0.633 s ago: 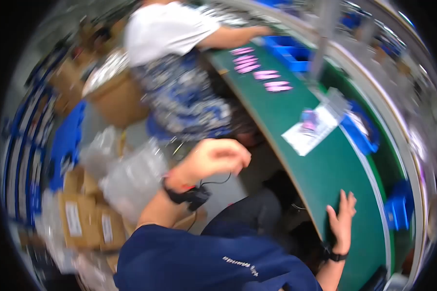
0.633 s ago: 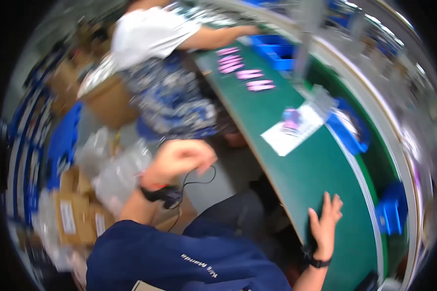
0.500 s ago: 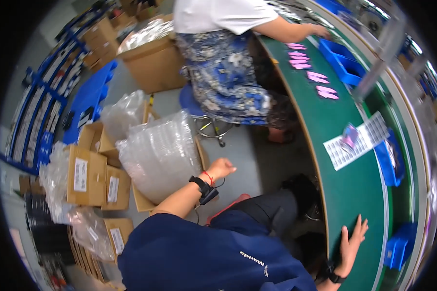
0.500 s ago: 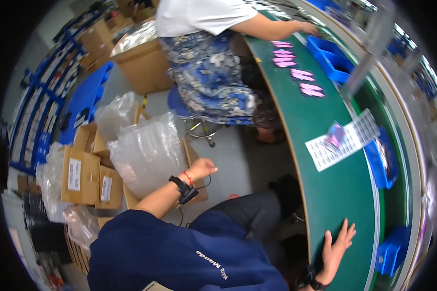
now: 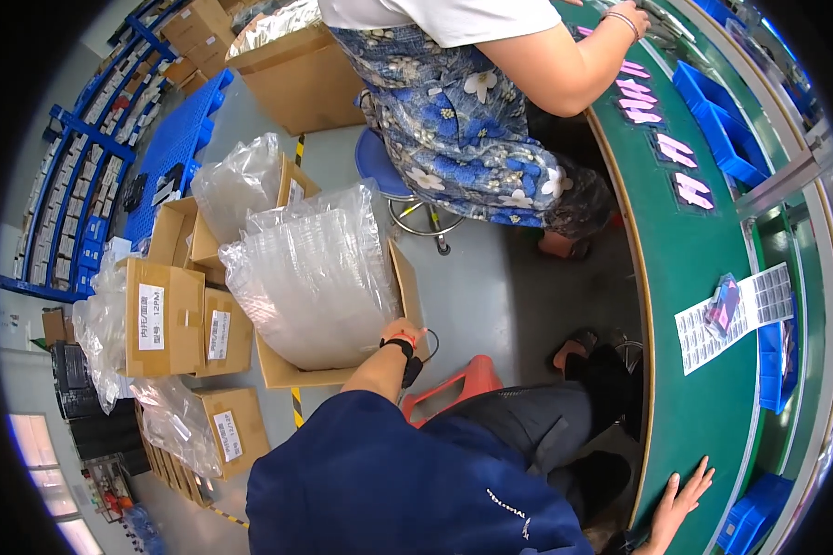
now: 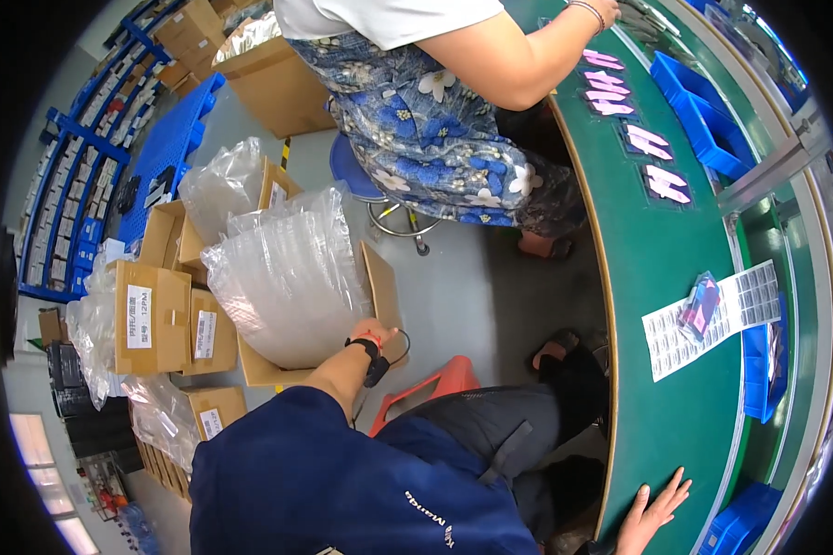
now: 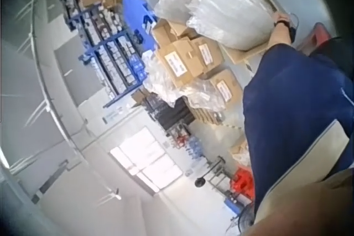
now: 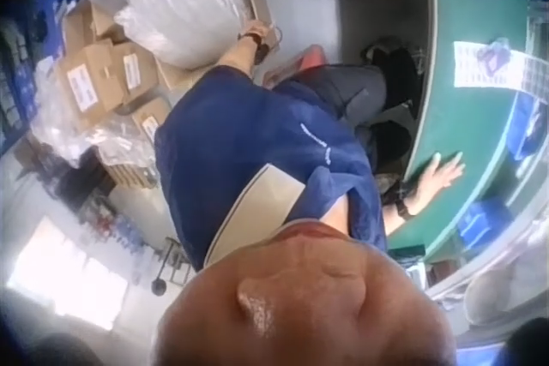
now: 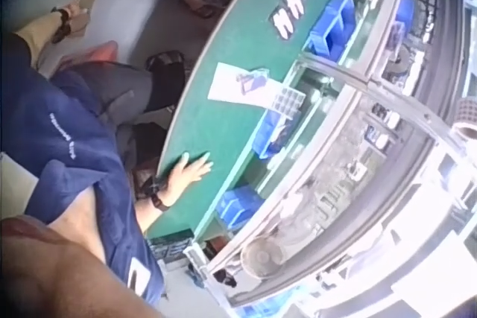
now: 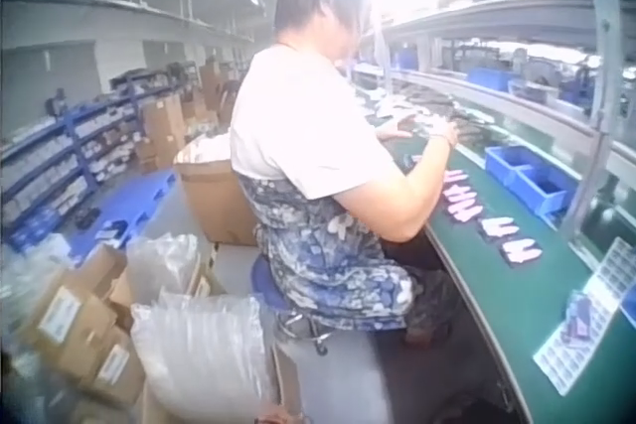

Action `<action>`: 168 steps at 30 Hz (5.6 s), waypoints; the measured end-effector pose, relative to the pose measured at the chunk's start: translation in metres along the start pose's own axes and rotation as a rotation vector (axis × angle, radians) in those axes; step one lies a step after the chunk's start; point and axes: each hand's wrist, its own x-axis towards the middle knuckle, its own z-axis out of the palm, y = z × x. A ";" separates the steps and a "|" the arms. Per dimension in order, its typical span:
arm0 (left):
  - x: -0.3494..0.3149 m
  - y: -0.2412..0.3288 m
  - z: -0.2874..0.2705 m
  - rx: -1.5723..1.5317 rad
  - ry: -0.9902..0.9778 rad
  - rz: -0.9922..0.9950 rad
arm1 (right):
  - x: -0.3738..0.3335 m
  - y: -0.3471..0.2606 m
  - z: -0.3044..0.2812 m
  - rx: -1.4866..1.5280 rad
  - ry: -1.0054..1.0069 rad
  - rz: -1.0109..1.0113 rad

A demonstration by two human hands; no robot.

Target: Assembling small electronic components by placing boards into plastic housings and applying labels.

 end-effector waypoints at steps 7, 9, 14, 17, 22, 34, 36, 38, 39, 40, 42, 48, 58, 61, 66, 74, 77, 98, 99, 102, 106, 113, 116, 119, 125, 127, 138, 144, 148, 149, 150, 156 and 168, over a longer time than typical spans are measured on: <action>-0.029 -0.020 0.032 0.021 0.277 0.229 | -0.001 -0.020 -0.015 -0.129 -0.049 -0.095; -0.029 -0.026 0.044 -0.157 0.245 0.180 | 0.004 0.006 0.004 -0.037 0.005 -0.034; -0.063 -0.028 0.043 -0.086 0.007 0.023 | 0.000 -0.024 -0.015 -0.136 -0.015 -0.079; -0.034 -0.037 0.071 0.145 -0.002 0.199 | -0.005 -0.038 -0.027 -0.229 -0.017 -0.097; 0.054 -0.043 0.058 -0.179 0.017 -0.207 | 0.006 -0.039 -0.019 -0.219 -0.065 -0.142; 0.070 0.042 0.094 0.024 0.046 0.098 | 0.000 -0.043 -0.025 -0.202 -0.060 -0.081; 0.061 0.073 0.104 -0.067 0.035 0.081 | 0.000 -0.044 -0.027 -0.204 -0.056 -0.073; 0.055 0.106 0.113 -0.158 0.024 0.070 | -0.001 -0.046 -0.028 -0.220 -0.098 -0.053; 0.052 0.122 0.118 -0.203 0.016 0.068 | -0.003 -0.046 -0.027 -0.224 -0.090 -0.048; 0.052 0.124 0.117 -0.248 0.008 0.065 | -0.005 -0.045 -0.023 -0.293 0.028 -0.103; 0.095 0.060 0.130 -0.028 -0.108 0.152 | 0.003 -0.031 -0.012 -0.300 0.118 -0.234; -0.015 0.084 -0.053 -0.534 0.444 0.563 | 0.003 0.002 0.006 -0.119 0.023 0.006; -0.006 -0.026 -0.217 0.031 0.421 0.243 | -0.007 -0.019 -0.006 -0.025 -0.006 0.035; -0.057 -0.016 -0.186 -0.047 0.510 0.673 | -0.019 -0.032 -0.031 0.221 -0.132 -0.287; -0.192 -0.009 -0.133 0.044 0.768 0.851 | -0.042 -0.157 -0.048 0.573 -0.349 -0.730; -0.263 -0.029 -0.066 -0.201 0.671 1.077 | -0.030 -0.249 0.076 0.573 -0.662 -1.028; -0.275 -0.036 -0.055 -0.242 0.637 1.099 | -0.050 -0.259 0.104 0.560 -0.697 -1.040; -0.258 -0.007 -0.074 -0.175 0.244 1.184 | -0.053 -0.266 0.115 0.660 -0.563 -0.988; -0.262 -0.010 -0.080 -0.139 0.214 1.190 | -0.051 -0.270 0.116 0.661 -0.566 -1.001; -0.273 -0.030 -0.095 -0.048 0.273 1.189 | -0.052 -0.273 0.118 0.678 -0.610 -0.971; -0.274 -0.037 -0.110 0.033 0.416 1.132 | -0.057 -0.274 0.120 0.749 -0.597 -1.016; -0.265 -0.026 -0.122 -0.160 0.423 1.210 | -0.094 -0.293 0.095 0.631 -0.633 -1.558; -0.258 -0.029 -0.125 -0.132 0.387 1.288 | -0.089 -0.293 0.105 0.647 -0.739 -1.479; -0.255 -0.033 -0.128 -0.149 0.407 1.298 | -0.093 -0.296 0.111 0.640 -0.770 -1.436; -0.259 -0.038 -0.132 -0.016 0.381 1.242 | -0.091 -0.304 0.116 0.654 -0.713 -1.468; -0.260 -0.038 -0.129 0.078 0.326 1.291 | -0.091 -0.305 0.113 0.495 -0.713 -1.581; -0.270 -0.038 -0.147 0.360 0.362 1.227 | -0.013 -0.254 0.090 0.182 -0.248 -1.642; -0.264 -0.035 -0.149 0.324 0.314 1.235 | 0.005 -0.231 0.081 0.208 -0.390 -1.458; -0.262 -0.016 -0.137 0.154 0.197 0.991 | -0.016 -0.244 0.078 0.406 -0.372 -1.352; -0.260 -0.007 -0.134 0.119 0.216 0.930 | -0.027 -0.249 0.076 0.490 -0.282 -1.325; -0.261 -0.003 -0.135 0.126 0.217 0.932 | -0.040 -0.254 0.076 0.510 -0.303 -1.372; -0.256 0.024 -0.146 0.251 0.300 1.265 | -0.076 -0.259 0.119 0.459 -0.289 -1.578; -0.224 0.047 -0.171 0.775 -0.192 1.211 | -0.067 -0.254 0.143 0.571 -0.306 -1.465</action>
